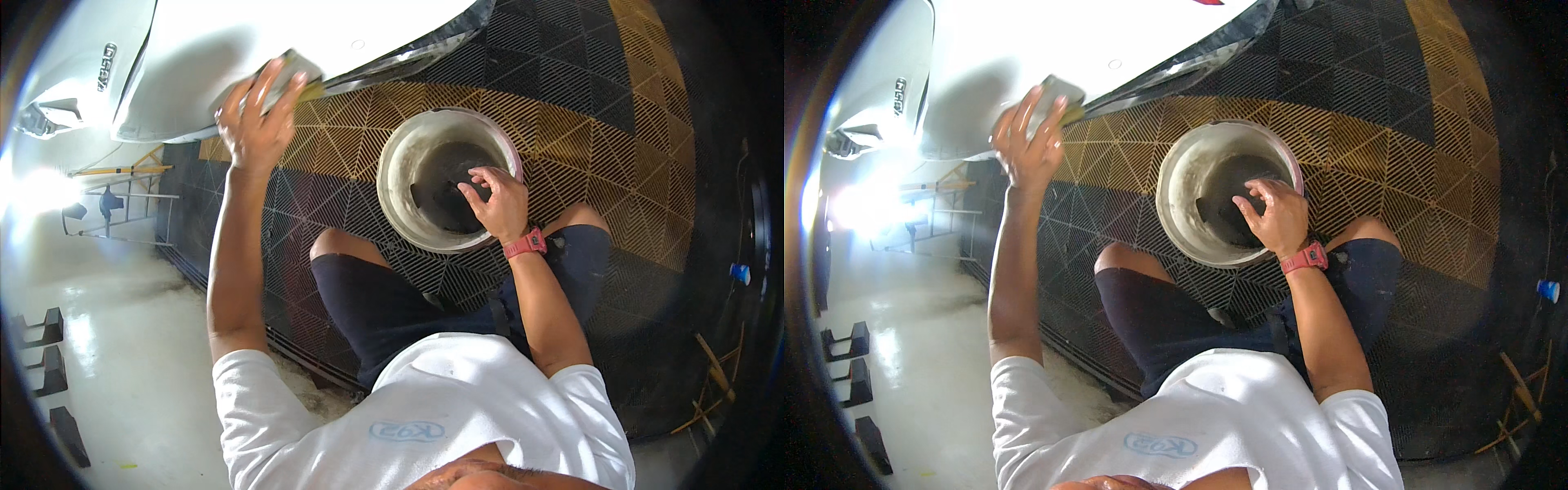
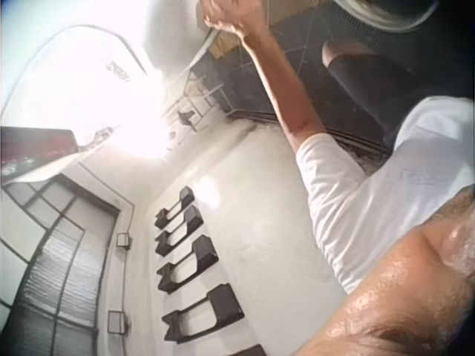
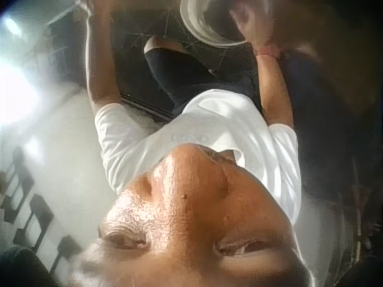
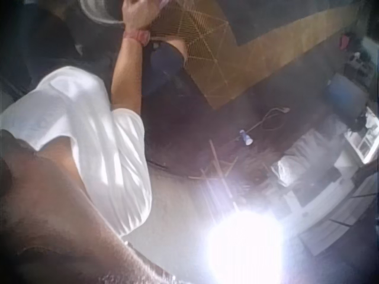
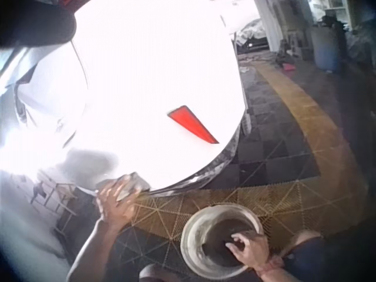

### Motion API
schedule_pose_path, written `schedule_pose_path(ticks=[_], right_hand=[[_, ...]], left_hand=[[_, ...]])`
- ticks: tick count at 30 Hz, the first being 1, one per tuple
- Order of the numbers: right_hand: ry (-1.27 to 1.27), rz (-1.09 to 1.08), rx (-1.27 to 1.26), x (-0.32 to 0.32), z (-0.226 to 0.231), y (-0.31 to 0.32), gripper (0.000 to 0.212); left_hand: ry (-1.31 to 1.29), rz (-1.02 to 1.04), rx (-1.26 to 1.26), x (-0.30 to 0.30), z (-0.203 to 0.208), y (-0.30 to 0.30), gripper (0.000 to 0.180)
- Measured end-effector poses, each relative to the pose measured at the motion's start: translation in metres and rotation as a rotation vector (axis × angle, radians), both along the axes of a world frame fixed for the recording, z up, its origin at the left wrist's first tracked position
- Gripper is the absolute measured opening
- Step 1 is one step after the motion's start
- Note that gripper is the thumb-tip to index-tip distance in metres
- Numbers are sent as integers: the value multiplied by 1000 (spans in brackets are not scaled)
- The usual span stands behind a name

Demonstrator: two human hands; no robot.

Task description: The person sits on the floor and uses a sanding block to sand the white hull of a boat. They repeatedly dip the sanding block into a bucket of water and continue sanding the surface.

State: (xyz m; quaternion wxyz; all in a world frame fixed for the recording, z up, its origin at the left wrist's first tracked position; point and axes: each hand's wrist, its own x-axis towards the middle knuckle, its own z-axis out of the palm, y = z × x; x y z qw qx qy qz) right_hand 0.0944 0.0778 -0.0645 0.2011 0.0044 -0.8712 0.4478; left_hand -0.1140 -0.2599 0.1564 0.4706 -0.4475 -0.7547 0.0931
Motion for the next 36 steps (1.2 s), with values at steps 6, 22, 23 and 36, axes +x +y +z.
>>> schedule_pose_path(ticks=[6, 22, 23, 36], right_hand=[[-10, -15, -3, 3, -7, 6, 30], [-2, -14, -37, 1, -4, 3, 32], [5, -17, -26, 0, -4, 4, 32], [40, -40, -18, -1, -8, 4, 29]], left_hand=[[141, -64, 65, -3, 10, 129, 63], [7, 28, 213, 14, -26, 51, 52], [36, 35, 200, 14, -24, 57, 52], [100, 12, 55, 15, 11, 154, 59]])
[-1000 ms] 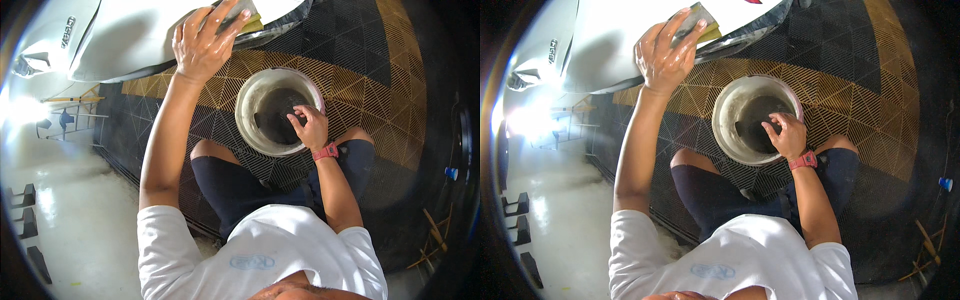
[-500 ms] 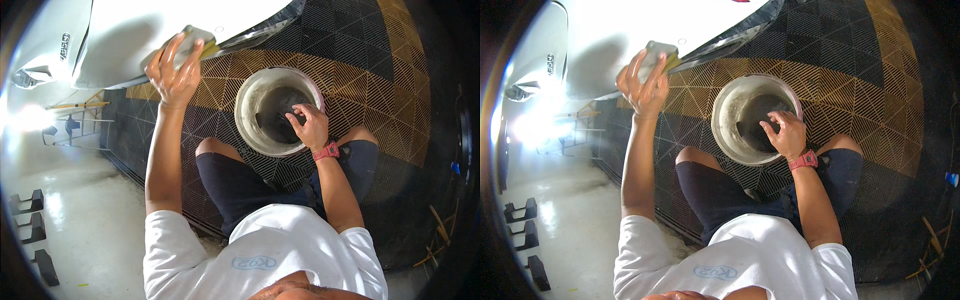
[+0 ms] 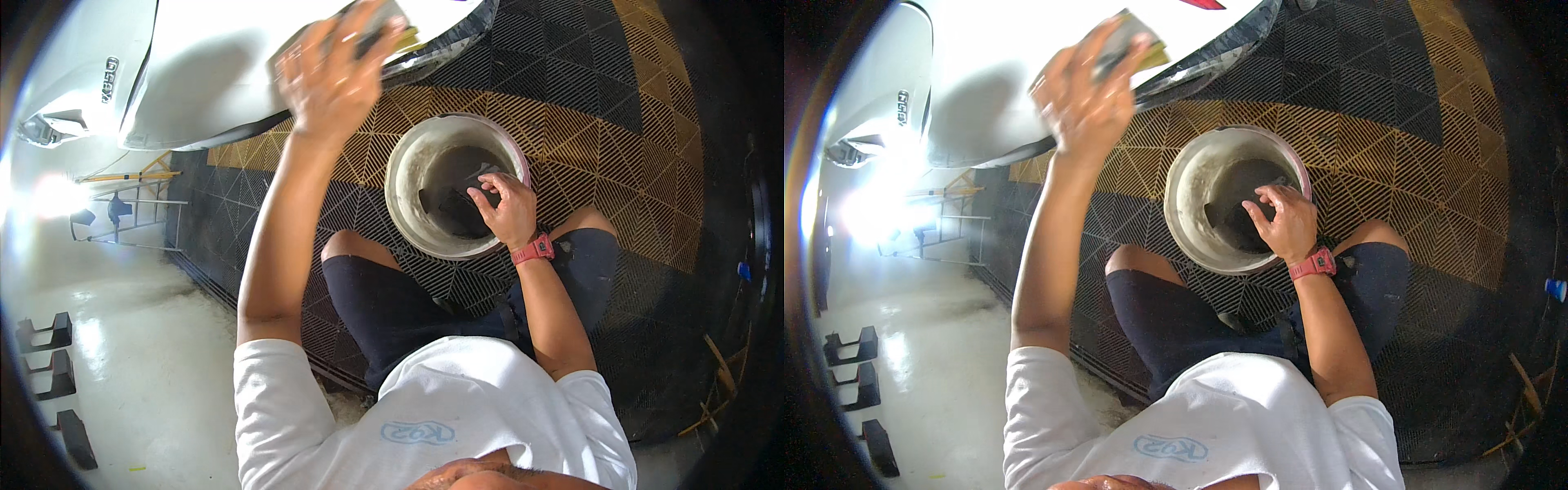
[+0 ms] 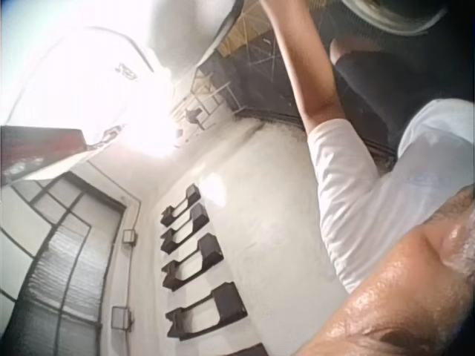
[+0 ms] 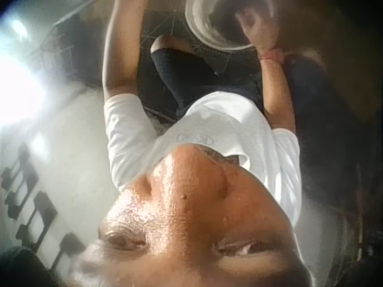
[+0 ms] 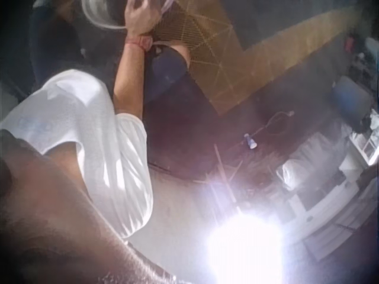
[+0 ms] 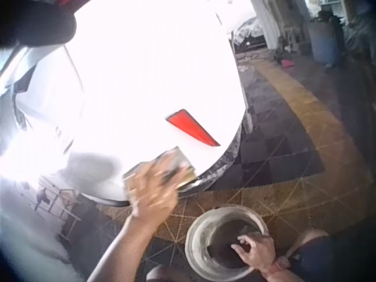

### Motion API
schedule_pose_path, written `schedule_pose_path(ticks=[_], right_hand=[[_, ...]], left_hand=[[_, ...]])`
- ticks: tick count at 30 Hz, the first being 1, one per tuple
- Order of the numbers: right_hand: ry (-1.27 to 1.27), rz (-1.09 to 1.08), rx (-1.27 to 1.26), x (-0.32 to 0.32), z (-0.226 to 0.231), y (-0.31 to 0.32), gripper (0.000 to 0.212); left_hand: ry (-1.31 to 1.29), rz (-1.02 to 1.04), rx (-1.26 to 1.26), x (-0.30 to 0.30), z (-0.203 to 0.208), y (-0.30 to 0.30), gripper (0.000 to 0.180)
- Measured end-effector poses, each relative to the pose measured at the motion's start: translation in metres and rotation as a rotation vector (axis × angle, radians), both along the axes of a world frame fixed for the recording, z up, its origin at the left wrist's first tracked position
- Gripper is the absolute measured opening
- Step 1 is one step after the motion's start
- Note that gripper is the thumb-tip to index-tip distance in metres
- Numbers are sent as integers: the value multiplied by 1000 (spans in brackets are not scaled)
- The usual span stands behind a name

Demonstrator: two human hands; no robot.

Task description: The person sits on the floor and uses a sanding block to sand the white hull of a boat. They repeatedly dip the sanding block into a bucket of water and continue sanding the surface.

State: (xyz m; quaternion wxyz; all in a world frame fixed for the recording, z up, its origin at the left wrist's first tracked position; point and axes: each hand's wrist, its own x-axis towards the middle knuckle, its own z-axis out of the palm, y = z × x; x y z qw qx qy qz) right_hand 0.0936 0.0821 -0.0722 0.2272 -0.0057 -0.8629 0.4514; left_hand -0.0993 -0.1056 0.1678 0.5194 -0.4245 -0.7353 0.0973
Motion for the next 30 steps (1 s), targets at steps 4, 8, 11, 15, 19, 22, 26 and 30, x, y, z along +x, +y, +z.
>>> schedule_pose_path(ticks=[4, 8, 11, 15, 19, 22, 26, 30], right_hand=[[-2, -6, -13, 1, 3, -1, 28], [-11, -1, -37, 0, 8, -3, 28], [-34, 0, -9, 1, 4, -1, 29], [-14, 9, 2, 3, 5, -1, 28], [-57, -5, 6, 3, 5, 5, 27], [-27, 4, 36, 1, 6, 0, 26], [21, -3, 40, 0, 4, -2, 26], [-34, -4, 29, 2, 7, 3, 25]], left_hand=[[-109, 3, -110, -10, 4, -2, 62], [-112, -32, -103, -6, 9, -51, 59], [-105, 66, -247, -8, 12, -13, 59], [-87, -23, -284, -13, 20, 25, 56], [-118, -38, -470, -13, 46, 10, 53], [-130, -61, -459, -17, 47, -41, 46], [-156, -38, -517, -8, 41, 12, 46], [-133, -32, -516, -12, 42, 6, 43]])
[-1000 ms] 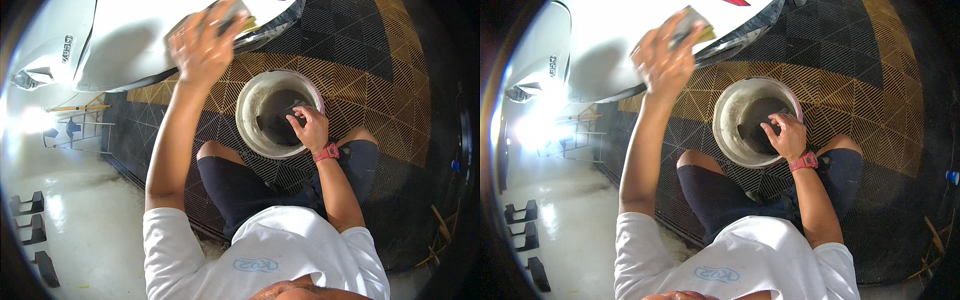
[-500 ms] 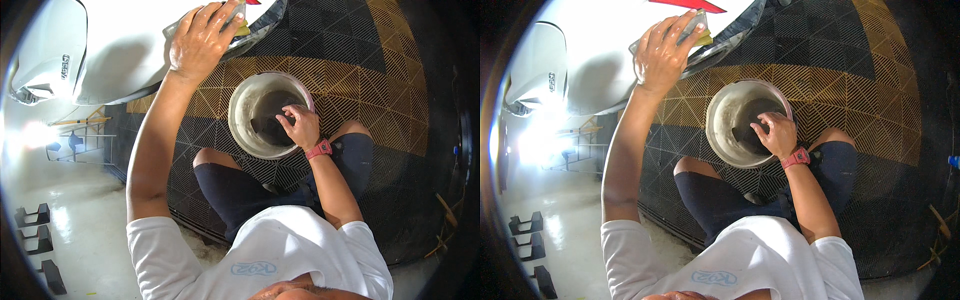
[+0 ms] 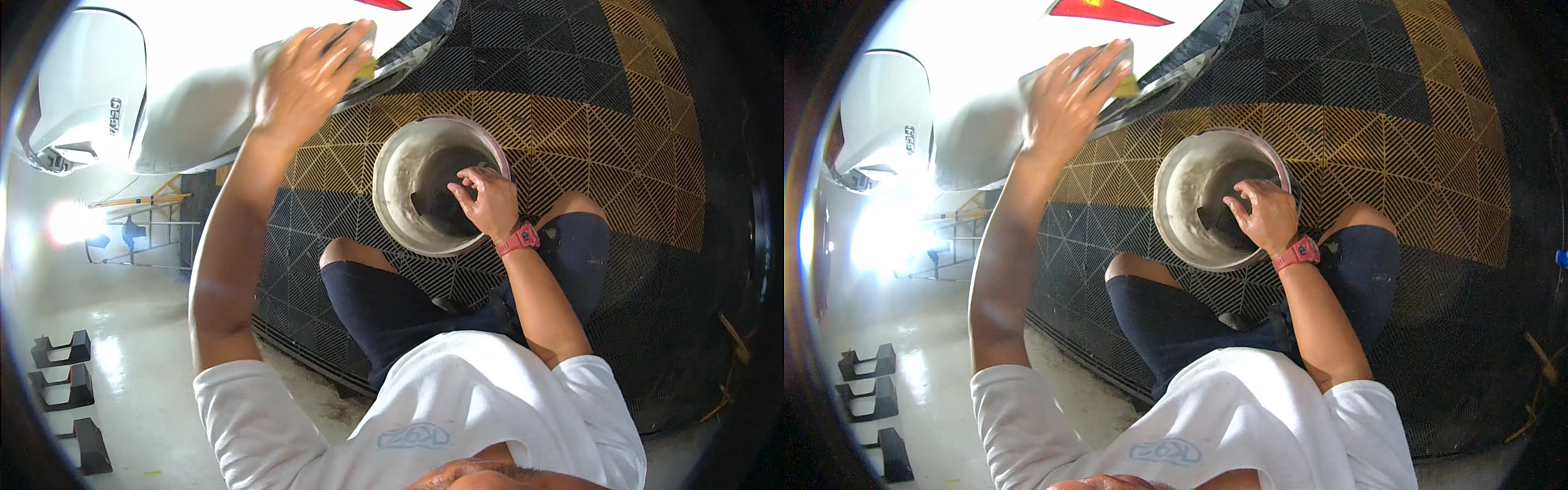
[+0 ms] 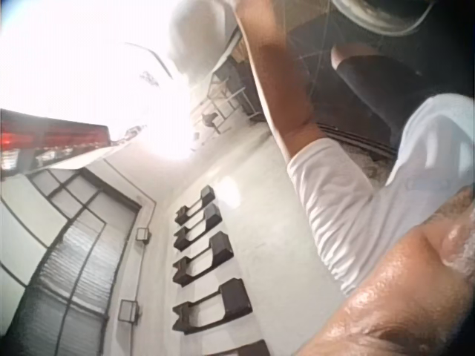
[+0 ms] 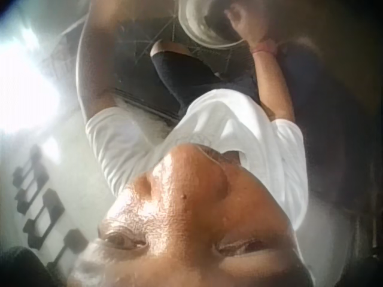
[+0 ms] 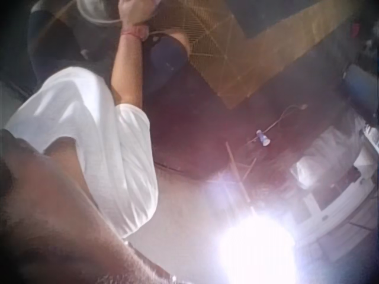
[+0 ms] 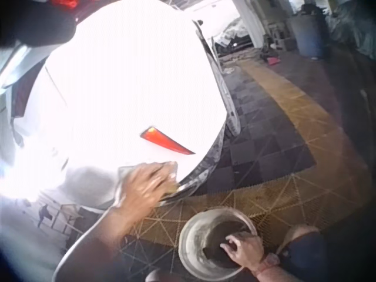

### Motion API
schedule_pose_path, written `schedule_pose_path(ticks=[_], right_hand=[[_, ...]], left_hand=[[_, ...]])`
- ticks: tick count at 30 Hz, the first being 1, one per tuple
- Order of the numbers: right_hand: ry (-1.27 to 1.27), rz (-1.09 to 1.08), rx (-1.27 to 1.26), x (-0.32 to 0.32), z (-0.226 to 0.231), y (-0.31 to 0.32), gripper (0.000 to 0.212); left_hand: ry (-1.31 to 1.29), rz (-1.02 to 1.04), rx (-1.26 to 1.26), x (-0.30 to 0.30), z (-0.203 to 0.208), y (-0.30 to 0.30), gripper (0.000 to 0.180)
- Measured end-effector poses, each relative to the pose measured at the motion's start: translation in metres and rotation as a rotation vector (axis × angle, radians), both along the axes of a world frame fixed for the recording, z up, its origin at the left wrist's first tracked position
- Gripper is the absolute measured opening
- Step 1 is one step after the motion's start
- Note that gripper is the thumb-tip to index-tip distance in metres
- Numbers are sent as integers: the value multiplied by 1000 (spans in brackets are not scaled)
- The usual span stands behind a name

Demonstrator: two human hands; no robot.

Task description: The person sits on the floor and uses a sanding block to sand the white hull of a boat. They repeatedly dip the sanding block into a bucket of water and continue sanding the surface.

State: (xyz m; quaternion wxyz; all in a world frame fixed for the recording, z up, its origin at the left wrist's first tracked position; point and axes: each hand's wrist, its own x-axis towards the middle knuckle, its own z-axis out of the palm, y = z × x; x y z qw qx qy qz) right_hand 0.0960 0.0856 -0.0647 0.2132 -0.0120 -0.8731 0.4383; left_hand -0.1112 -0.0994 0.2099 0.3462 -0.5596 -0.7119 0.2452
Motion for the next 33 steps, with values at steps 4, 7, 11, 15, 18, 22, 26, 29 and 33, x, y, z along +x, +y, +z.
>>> schedule_pose_path(ticks=[4, 7, 11, 15, 18, 22, 26, 29, 33], right_hand=[[24, 5, 25, -3, 1, -1, 24], [-33, -7, -12, -1, -5, -3, 24], [9, -16, 23, -2, -5, 0, 25], [30, 8, 6, -2, 2, -5, 24], [-33, -7, -1, -2, -2, -1, 24], [-20, -32, -35, -2, -3, 1, 24], [0, -28, -12, -2, 2, -2, 24], [20, -17, 19, 0, -1, -1, 25], [-41, -27, -9, 0, 0, 1, 25]], left_hand=[[30, 12, 23, -2, -4, -15, 39], [49, 37, 16, 6, -12, 20, 39], [45, 23, 49, 2, -8, -7, 38], [67, 47, 56, 9, -11, -20, 40], [51, 71, 33, 6, -25, 46, 41], [-36, 234, -52, 18, 6, 26, 39], [-19, 83, 101, 28, 55, -7, 43], [-49, 163, 52, 23, 29, 23, 32], [-45, 154, -27, 27, 48, 34, 34]])
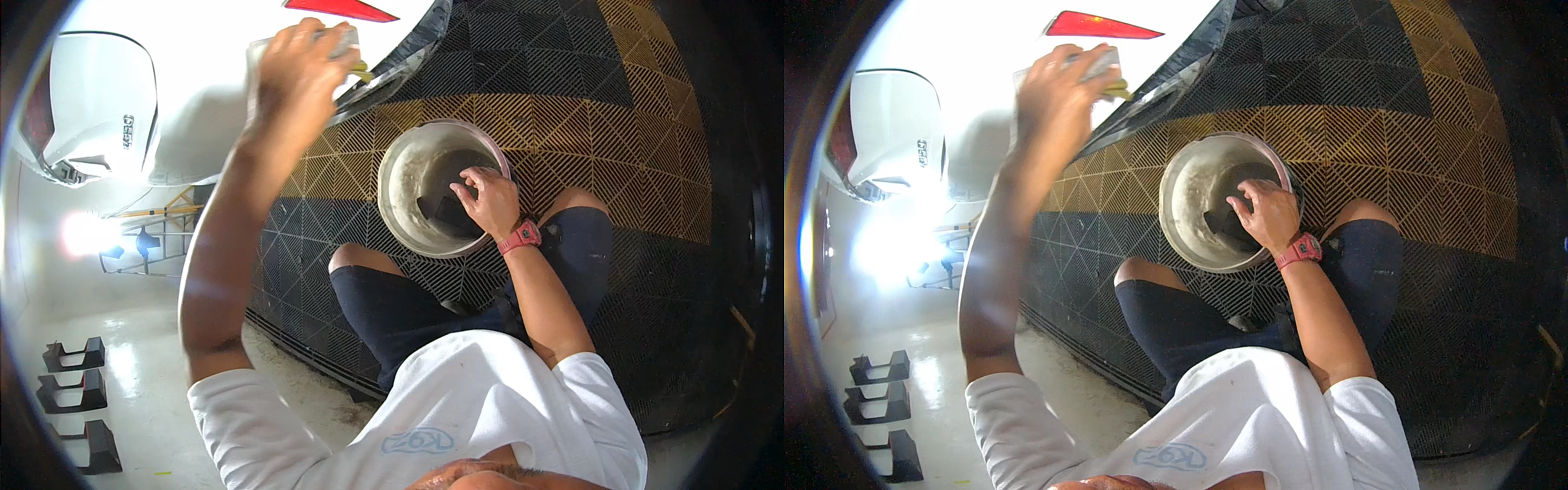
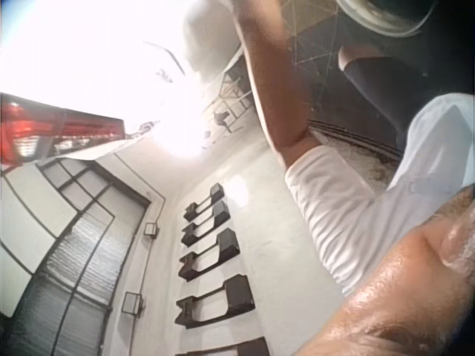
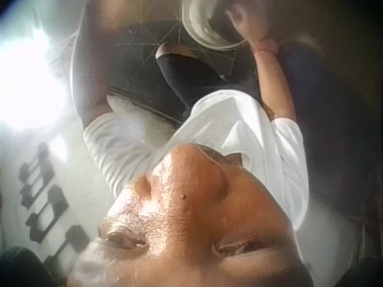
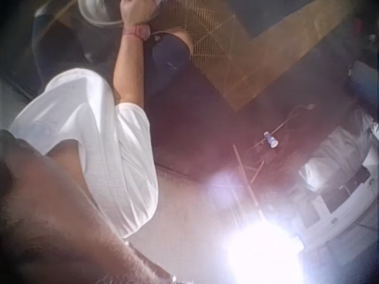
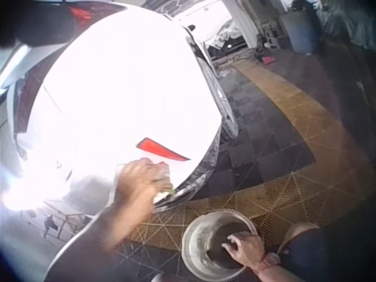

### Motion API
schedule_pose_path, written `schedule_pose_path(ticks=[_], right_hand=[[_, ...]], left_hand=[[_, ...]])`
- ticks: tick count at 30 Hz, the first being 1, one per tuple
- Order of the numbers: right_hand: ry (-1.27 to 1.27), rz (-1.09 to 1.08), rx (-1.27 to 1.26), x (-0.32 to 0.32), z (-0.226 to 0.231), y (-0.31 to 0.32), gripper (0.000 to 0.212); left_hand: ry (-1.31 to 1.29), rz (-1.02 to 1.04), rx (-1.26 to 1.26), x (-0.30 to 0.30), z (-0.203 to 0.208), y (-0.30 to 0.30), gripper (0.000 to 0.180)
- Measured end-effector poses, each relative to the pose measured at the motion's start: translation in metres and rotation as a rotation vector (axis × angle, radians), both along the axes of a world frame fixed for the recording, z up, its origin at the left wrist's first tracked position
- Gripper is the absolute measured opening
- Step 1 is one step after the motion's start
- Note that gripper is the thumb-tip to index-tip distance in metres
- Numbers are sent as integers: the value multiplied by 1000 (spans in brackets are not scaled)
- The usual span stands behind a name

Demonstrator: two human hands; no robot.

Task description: The person sits on the floor and uses a sanding block to sand the white hull of a boat. They repeatedly dip the sanding block into a bucket of water and continue sanding the surface.

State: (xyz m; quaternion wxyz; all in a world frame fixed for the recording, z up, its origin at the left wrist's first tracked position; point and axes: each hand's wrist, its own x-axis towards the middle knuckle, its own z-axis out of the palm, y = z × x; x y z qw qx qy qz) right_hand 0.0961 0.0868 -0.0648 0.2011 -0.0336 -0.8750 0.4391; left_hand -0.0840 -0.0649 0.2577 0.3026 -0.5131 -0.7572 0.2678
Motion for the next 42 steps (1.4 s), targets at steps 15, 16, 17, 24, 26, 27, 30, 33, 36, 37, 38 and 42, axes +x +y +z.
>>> schedule_pose_path(ticks=[15, 16, 17, 24, 26, 27, 30, 33, 36, 37, 38, 42], right_hand=[[23, 27, -15, 0, 5, -3, 25], [30, 40, -1, 1, 5, -4, 25], [34, 33, 17, 1, 3, -2, 25], [-2, 13, -10, -1, 6, -3, 26], [42, 22, 18, -2, -2, -7, 26], [61, 20, 39, -2, -3, -7, 26], [15, 11, 48, 0, -1, 2, 26], [-19, 2, 29, -2, 2, 1, 26], [25, 28, 67, -1, 2, -8, 26], [44, 33, 92, -2, 0, -9, 25], [32, 27, 84, -3, -1, -7, 25], [25, -3, 77, -2, -2, -2, 26]], left_hand=[[-79, 20, 77, 5, -19, -1, 43], [-31, 41, -19, 5, -29, 6, 43], [-36, 43, -43, 1, -31, 14, 44], [61, -111, 46, -8, 4, -68, 48], [-13, -128, 87, -16, -14, -70, 52], [-54, -142, 114, -20, -22, -61, 54], [46, -61, 28, -17, -43, -23, 58], [43, -95, 76, -15, -25, -53, 58], [8, -122, 161, -16, -28, -87, 62], [-58, -122, 191, -23, -35, -78, 63], [-126, -135, 226, -28, -45, -64, 64], [79, -78, 82, -16, -41, -9, 40]])
